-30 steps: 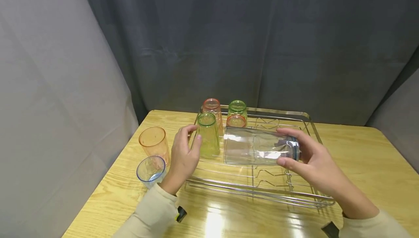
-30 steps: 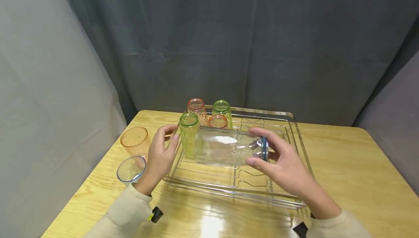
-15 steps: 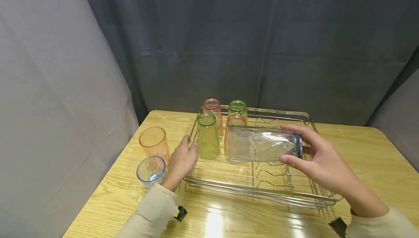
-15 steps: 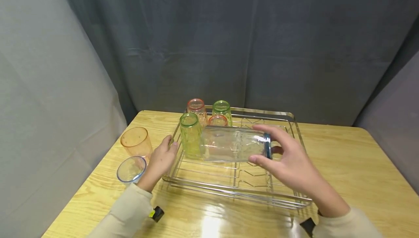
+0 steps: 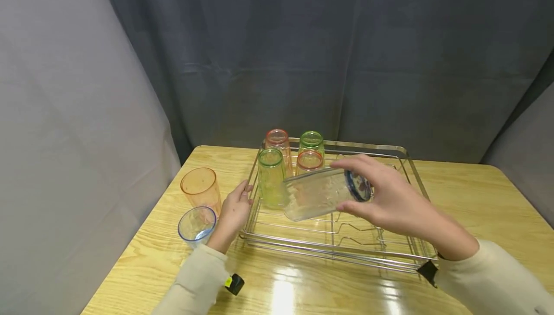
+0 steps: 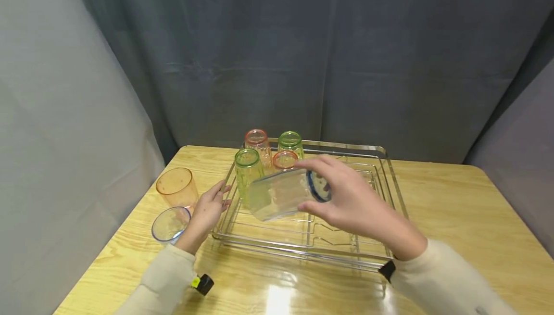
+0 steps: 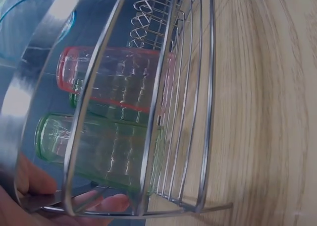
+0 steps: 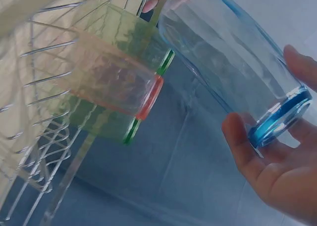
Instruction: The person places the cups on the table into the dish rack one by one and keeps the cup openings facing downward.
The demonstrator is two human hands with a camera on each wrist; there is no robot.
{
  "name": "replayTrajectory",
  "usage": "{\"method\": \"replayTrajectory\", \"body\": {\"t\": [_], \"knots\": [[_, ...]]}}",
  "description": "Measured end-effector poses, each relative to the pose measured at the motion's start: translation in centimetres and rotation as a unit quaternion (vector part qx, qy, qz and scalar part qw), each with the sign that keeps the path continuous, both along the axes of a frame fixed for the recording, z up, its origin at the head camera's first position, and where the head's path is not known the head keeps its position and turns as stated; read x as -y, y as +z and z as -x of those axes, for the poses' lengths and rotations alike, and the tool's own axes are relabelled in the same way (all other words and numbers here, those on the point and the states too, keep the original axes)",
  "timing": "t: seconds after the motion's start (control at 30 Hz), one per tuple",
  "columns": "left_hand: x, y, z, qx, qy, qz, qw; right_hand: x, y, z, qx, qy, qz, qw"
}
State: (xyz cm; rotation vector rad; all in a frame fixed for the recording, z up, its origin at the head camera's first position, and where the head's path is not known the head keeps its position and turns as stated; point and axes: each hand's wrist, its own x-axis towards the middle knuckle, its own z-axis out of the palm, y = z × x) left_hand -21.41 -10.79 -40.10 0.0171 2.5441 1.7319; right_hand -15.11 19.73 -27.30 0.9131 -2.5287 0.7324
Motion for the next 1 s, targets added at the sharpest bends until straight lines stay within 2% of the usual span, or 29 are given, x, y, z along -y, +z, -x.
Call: {"method": "replayTrajectory", "body": {"t": [0.3,0.5,1.0], "knots": [[-0.2,0.0,-0.1,-0.007,0.008,0.013,0.9999,4.1,1.2,1.5,0.004,0.035,-0.110,0.993],[-0.3,0.2,-0.3,-0.019,0.012,0.030,0.9993,5.7,1.7,2.2,0.006,0.046,-0.148,0.988],[-0.9,0.2,-0.3,-0.019,0.019,0.057,0.9980,8.3,-0.6,3.6,0.054,0.061,-0.186,0.979]]}}
